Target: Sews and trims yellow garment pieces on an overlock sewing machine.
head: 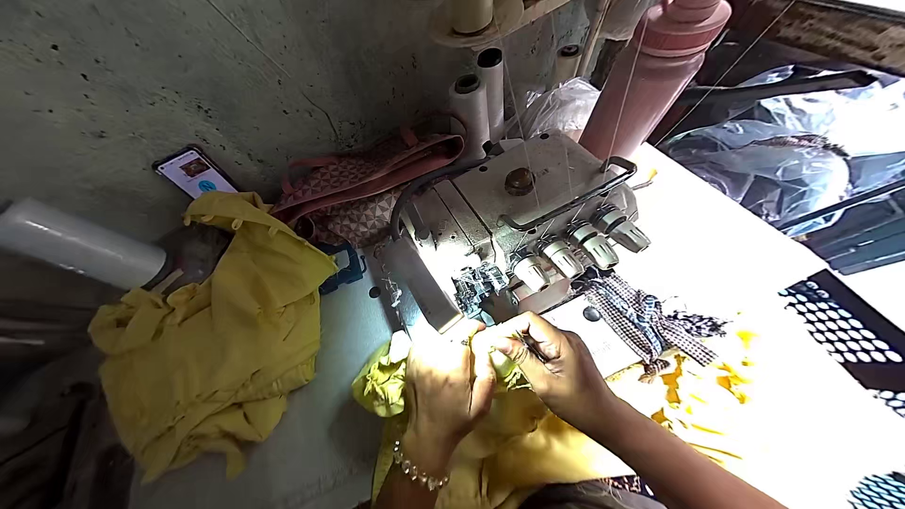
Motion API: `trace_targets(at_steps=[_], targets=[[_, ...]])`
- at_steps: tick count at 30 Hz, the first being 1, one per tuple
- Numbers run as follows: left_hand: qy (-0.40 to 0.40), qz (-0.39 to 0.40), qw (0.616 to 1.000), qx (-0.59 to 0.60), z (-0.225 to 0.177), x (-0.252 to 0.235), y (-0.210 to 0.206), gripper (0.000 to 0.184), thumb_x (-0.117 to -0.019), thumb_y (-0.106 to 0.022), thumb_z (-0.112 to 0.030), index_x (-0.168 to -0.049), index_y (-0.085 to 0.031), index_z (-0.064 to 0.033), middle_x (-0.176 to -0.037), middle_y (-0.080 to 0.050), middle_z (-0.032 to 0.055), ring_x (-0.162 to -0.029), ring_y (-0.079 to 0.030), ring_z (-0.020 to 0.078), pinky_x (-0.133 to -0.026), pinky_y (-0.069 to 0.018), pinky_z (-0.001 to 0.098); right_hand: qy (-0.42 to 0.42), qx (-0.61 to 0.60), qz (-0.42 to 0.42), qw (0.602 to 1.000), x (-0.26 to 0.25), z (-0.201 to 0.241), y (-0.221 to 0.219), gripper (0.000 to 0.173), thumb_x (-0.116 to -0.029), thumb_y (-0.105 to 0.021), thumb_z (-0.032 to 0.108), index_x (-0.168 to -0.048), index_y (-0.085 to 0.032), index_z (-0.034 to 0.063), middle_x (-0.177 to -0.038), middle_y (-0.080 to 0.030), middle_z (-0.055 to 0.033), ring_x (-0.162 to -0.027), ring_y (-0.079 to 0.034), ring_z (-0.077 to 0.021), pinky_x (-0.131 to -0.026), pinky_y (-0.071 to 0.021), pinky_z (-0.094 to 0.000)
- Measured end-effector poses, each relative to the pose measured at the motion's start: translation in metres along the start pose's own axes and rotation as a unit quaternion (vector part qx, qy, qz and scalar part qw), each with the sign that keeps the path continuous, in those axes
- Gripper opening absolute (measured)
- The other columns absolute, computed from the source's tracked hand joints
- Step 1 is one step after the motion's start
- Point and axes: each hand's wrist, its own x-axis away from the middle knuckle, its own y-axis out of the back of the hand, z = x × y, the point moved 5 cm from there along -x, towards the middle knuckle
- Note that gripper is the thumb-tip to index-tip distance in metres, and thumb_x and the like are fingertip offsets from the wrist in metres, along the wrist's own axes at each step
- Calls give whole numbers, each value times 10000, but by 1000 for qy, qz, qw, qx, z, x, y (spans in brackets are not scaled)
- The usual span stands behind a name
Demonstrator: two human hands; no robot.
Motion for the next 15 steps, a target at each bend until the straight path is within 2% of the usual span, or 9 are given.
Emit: trace_targets(at_steps=[2,5,8,10,13,15], targets=[[28,52,997,46,6,-1,2,456,-1039,-451,-436,-933,-737,-96,-828,-711,63,-839,-667,188,-775,-486,373,-23,-34,-1,999,2,-8,3,203,-998,-637,248,-971,-661,49,-812,-675,50,-732,-592,95,-682,-484,-76],[94,87,982,139,15,-4,3,294,-999,-569,-343,-869,-738,-139,-829,-687,-16,-863,-636,94,-830,-475,334,-41,-51,12,998,1,-12,5,208,-1005,-625,255,-951,-671,60,-777,-648,81,-699,-562,120,-647,-460,-63],[124,87,973,174,19,-5,1,222,-958,-617,-305,-858,-738,-148,-836,-674,-45,-871,-628,62,-854,-482,329,-9,-16,16,1000,-5,-10,9,252,-1003,-617,276,-947,-714,51,-837,-672,36,-744,-582,87,-678,-477,-77],[126,82,974,168,18,-5,0,217,-954,-621,-311,-853,-732,-155,-836,-669,-49,-875,-626,61,-857,-478,328,5,4,20,1000,-9,-9,10,299,-994,-643,332,-975,-745,51,-920,-679,15,-805,-587,67,-711,-479,-81],[132,93,978,133,15,-5,1,282,-972,-593,-354,-863,-736,-137,-852,-673,-19,-912,-629,107,-908,-455,378,7,-15,0,1000,-12,-9,11,245,-969,-667,257,-886,-738,38,-858,-681,15,-769,-585,79,-691,-472,-68],[138,119,977,109,10,-5,3,382,-1038,-492,-414,-926,-721,-129,-894,-665,13,-972,-622,151,-955,-424,437,3,-31,-13,999,-12,-12,13,207,-951,-673,213,-872,-745,36,-845,-684,21,-768,-593,82,-698,-484,-69]])
